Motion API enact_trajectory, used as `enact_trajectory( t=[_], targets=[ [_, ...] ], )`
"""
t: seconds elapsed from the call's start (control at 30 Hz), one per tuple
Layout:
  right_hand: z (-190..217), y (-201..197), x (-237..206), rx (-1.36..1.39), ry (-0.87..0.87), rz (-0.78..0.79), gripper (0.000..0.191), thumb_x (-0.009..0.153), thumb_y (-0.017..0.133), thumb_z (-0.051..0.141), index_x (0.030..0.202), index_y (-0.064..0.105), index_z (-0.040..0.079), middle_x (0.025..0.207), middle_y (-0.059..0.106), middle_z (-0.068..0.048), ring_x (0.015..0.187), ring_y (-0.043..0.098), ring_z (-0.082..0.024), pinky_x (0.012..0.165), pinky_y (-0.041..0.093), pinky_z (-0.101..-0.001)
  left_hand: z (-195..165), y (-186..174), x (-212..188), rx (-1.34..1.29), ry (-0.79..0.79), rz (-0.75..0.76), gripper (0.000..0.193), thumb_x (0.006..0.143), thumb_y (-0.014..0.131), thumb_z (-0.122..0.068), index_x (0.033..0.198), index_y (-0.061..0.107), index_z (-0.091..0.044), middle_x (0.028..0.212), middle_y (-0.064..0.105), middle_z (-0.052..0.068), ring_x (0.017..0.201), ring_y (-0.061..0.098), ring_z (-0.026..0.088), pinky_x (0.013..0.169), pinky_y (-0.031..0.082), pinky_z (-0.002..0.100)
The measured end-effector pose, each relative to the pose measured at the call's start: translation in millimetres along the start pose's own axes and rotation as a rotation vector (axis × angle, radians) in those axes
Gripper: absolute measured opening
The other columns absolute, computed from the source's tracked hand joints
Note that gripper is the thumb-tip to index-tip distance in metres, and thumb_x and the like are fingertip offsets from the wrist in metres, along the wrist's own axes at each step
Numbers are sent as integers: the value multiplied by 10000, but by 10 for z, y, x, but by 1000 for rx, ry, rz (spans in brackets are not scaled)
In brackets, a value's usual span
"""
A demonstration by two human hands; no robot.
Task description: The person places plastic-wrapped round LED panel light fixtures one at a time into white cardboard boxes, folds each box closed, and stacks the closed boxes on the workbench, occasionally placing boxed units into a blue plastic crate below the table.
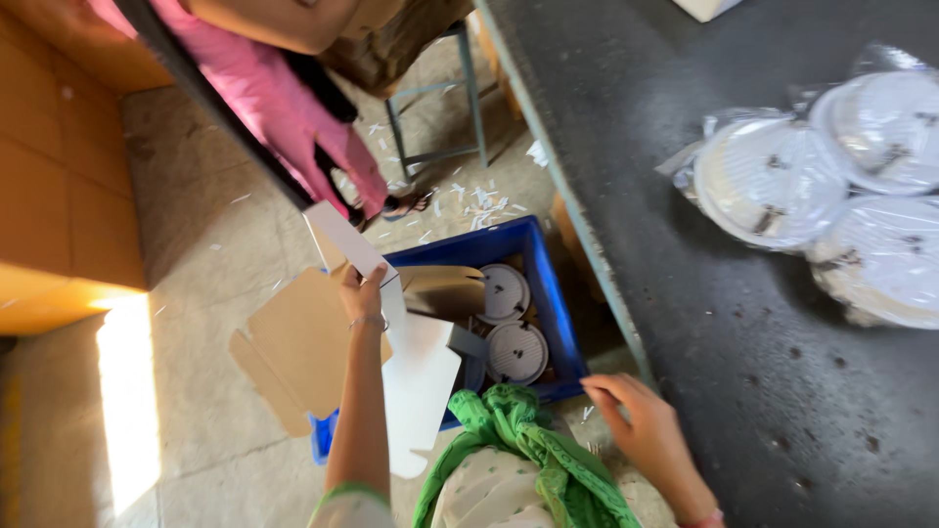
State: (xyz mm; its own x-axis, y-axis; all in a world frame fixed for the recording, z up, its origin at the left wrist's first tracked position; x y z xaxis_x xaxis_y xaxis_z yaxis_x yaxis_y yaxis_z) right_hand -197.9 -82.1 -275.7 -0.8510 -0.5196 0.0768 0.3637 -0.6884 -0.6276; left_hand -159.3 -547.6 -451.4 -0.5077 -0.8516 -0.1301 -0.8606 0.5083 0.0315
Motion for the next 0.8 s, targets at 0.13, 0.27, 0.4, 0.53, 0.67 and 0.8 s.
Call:
enact_trajectory(
  t=[0.13, 0.27, 0.4, 0.53, 0.67, 0.8],
  targets=[
    [191, 209, 340, 247, -6, -8, 502, 851, 757, 63, 1324, 588, 62, 1200, 694, -100, 981, 717, -196, 810, 606, -313, -798, 627, -797, -383, -35, 296, 342, 902, 730, -5, 1225, 637, 60, 1141, 717, 102, 987, 683, 162, 881, 542, 313],
    [381, 210, 605, 533, -101, -54, 711, 789, 793, 22, 1419, 464, 48, 1326, 568, -93, 974, 678, -179, 782, 618, -320, -1630, 1086, -1838, -498, -80, 540, 390, 892, 720, 12, 1269, 621, 36, 1173, 721, 87, 1069, 675, 147, 961, 524, 309],
    [332, -108, 334, 658, -316, -245, 153, 982, 755, -36, 1108, 679, 5, 1117, 633, -114, 939, 733, -178, 827, 656, -324, -2168, 1375, -2635, -425, -30, 700, 377, 906, 716, 15, 1264, 606, 47, 1170, 720, 90, 1070, 674, 142, 966, 525, 308],
    [-374, -247, -195, 1217, -51, -226, 82, 1008, 713, -24, 1036, 636, -17, 981, 657, -104, 862, 702, -178, 778, 595, -316, -2427, 1764, -3392, -230, 159, 930, 368, 907, 750, -8, 1247, 618, 41, 1097, 716, 85, 991, 680, 156, 880, 558, 303],
    [-837, -45, -965, 1032, 321, 13, 185, 918, 665, -14, 1097, 672, 33, 879, 723, -108, 805, 723, -192, 748, 613, -331, -2640, 2206, -4166, 190, 838, 1107, 279, 866, 771, -33, 1125, 670, -52, 1005, 717, 107, 855, 734, 226, 766, 581, 284],
    [-1097, -245, -1911, 560, 368, -57, 274, 912, 718, 61, 1182, 690, 26, 1032, 736, -104, 885, 708, -176, 763, 593, -328, -2132, 2633, -5013, 449, 1063, 1469, 274, 855, 745, -99, 1116, 666, -82, 913, 656, 105, 814, 672, 305, 714, 526, 392]
  ],
)
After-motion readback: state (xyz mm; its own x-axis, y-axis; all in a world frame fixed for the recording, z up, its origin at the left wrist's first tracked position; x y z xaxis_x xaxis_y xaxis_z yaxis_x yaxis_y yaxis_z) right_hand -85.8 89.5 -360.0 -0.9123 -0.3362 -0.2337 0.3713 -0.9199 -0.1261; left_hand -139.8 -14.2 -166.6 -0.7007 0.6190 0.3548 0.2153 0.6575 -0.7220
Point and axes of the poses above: each hand's wrist, its own x-axis towards the middle knuckle, its own y-axis out of the palm, z = x × y, the point moved 9 cm from there along x, towards the middle knuckle
